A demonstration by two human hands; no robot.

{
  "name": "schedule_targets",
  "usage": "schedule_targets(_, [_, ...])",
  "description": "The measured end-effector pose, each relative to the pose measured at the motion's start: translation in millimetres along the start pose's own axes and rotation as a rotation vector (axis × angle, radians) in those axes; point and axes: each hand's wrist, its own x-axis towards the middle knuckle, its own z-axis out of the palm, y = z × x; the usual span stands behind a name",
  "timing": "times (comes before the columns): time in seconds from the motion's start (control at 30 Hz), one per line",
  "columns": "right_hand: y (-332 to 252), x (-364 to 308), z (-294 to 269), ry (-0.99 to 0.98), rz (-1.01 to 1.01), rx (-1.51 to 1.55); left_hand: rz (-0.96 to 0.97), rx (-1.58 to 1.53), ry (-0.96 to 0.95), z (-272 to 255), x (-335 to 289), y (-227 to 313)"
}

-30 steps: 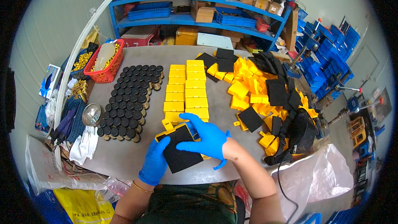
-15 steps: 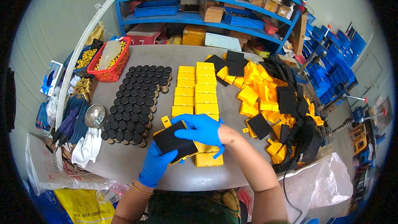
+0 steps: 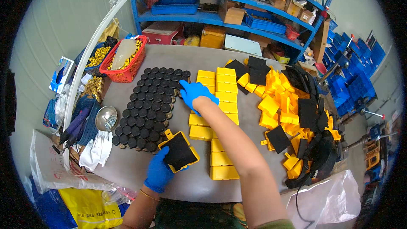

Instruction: The person is assembling small yellow and black boxes by putting parts together.

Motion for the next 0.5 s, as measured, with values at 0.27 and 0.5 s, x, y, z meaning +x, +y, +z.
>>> schedule_targets(0.27, [5, 21, 25, 0.123, -0.054, -0.444, 0.041, 0.245, 0.016, 15, -14, 6])
schedule_targets(0.5, [-7, -10, 32, 0.175, -0.128, -0.459, -0.119, 0.258, 0.05, -1, 6, -18])
